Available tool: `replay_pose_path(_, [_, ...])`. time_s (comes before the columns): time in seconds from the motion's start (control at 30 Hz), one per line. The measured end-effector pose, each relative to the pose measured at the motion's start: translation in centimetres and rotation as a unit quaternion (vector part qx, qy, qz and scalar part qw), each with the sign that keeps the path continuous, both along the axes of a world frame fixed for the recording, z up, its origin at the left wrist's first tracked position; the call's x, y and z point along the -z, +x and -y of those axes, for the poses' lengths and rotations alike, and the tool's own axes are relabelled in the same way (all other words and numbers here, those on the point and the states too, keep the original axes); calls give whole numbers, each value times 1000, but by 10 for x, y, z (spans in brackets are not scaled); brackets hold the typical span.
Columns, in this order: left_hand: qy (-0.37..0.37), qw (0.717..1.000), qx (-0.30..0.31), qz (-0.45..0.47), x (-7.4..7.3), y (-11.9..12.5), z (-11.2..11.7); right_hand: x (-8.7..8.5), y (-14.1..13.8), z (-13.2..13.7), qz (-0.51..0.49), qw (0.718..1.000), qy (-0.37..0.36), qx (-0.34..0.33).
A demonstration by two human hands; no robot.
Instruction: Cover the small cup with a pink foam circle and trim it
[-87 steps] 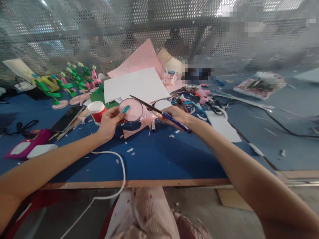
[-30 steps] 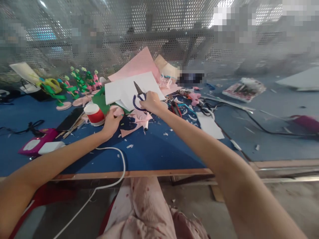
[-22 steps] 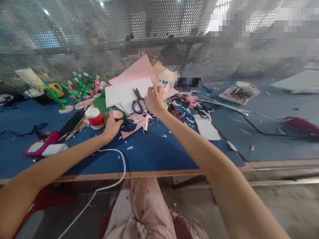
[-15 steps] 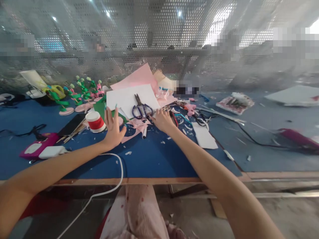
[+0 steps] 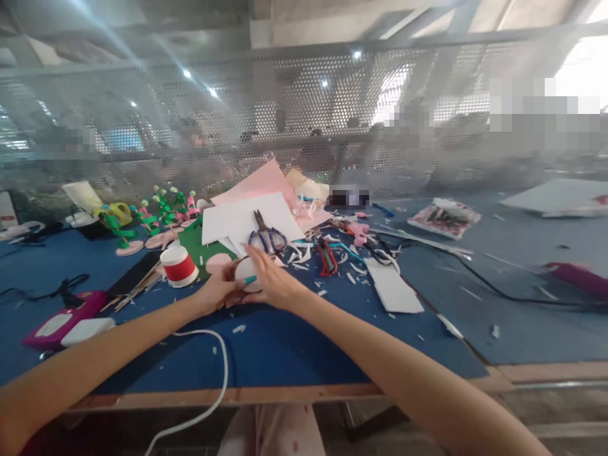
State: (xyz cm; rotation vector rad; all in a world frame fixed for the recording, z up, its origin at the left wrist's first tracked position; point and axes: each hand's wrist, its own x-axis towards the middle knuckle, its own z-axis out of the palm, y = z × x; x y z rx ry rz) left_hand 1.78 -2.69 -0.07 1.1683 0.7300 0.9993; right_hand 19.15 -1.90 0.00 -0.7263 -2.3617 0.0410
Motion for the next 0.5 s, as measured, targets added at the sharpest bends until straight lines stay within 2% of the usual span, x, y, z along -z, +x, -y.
replay_pose_path(0.07, [-2,1000,-19,-20,-1,2,1,1,-6,6,18,999,-10,-48])
replay_pose_path(0.13, [-12,998,-60,-21,-3,2,2,-3,1,1,-1,999,-13,-38])
replay_pose_path(0.2, [-23,992,-113,-45,-5,2,3,-12,21,-13,-43,997,11,57])
replay_pose_path(0.23, [-25,989,-130,-61,-6,2,4,-16,36,-22,-60,988,29,140])
replay_pose_path(0.27, [-25,987,-138,-74,-8,2,4,-20,52,-32,-80,966,43,242])
replay_pose_path(0.3, [-25,987,-138,-83,-10,2,5,-22,69,-41,-88,932,45,348])
replay_pose_path(0.33, [-27,986,-135,-90,-11,2,6,-23,85,-48,-95,887,38,451])
replay_pose_path(0.4, [-22,987,-126,-100,-13,3,8,-22,115,-58,-94,789,-17,607])
replay_pose_path(0.43, [-20,987,-122,-102,-14,3,9,-21,127,-60,-94,749,-53,654])
replay_pose_path(0.5, [-16,989,-106,-106,-13,3,10,-17,143,-63,-91,728,-89,673])
